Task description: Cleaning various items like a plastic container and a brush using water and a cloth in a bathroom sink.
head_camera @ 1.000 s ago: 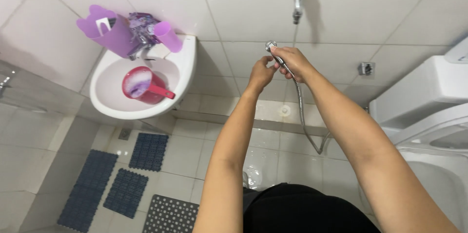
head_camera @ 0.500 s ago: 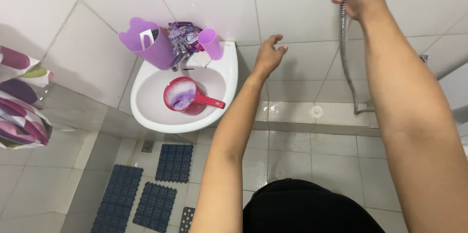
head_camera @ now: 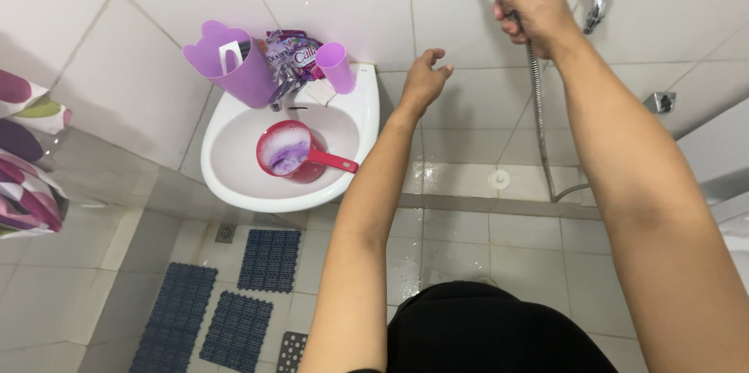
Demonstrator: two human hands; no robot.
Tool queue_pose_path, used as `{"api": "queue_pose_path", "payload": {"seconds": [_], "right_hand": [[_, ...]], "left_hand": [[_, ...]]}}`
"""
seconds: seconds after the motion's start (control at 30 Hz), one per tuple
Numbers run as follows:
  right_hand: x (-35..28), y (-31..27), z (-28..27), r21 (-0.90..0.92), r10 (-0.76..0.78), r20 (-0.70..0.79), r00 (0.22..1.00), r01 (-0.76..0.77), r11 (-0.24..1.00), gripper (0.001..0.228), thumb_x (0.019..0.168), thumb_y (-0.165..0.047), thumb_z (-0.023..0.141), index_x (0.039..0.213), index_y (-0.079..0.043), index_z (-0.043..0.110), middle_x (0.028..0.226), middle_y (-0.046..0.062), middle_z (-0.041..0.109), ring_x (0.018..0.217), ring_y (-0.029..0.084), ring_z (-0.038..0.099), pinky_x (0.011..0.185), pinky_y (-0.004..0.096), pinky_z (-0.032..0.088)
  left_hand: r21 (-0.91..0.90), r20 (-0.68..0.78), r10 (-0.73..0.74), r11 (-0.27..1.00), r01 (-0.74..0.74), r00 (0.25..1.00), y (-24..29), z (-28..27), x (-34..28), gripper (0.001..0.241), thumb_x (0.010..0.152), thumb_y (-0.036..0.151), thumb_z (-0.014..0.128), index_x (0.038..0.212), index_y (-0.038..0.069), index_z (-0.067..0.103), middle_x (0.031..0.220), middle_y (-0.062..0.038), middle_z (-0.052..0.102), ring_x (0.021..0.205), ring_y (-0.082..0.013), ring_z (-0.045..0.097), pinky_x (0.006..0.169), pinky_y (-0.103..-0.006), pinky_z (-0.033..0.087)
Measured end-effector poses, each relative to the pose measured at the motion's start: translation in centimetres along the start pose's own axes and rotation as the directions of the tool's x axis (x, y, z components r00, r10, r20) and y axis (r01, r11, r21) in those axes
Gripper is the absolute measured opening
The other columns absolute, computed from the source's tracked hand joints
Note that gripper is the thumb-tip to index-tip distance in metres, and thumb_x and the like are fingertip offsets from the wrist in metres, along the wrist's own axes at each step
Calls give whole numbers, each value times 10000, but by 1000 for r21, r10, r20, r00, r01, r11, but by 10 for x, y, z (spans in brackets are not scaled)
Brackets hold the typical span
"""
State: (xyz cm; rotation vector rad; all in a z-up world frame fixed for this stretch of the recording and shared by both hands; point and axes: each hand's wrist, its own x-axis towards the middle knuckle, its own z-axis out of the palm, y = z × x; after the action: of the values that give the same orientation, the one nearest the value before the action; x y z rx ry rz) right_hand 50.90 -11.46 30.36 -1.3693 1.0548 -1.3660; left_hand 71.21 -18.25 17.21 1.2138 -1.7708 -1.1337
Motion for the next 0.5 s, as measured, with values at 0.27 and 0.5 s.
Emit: {"api": "queue_pose_path", "payload": {"seconds": [0.27,0.5], "right_hand": [[64,-31,13,8,-383,173,907,388,922,329,1146,-399,641,1162,-72,601,928,-1,624,656,56,511,532,207,370],[76,-53,9,-144,-517,242,821,557,818,420,1111,-462,693,1113,-53,595,733,-19,496,574,49,423,514,201,319]], "left_hand": [[41,-163,-23,999,30,986,33,-12,-6,490,909,216,698,1359,53,591,1413,-212,570,1308,-329,573,1068,-421,474],[63,-287,-29,997,49,958,24,-15,3,492,899,215,706,1349,44,603,1392,-213,580,1300,-331,574,1061,-416,480]]}}
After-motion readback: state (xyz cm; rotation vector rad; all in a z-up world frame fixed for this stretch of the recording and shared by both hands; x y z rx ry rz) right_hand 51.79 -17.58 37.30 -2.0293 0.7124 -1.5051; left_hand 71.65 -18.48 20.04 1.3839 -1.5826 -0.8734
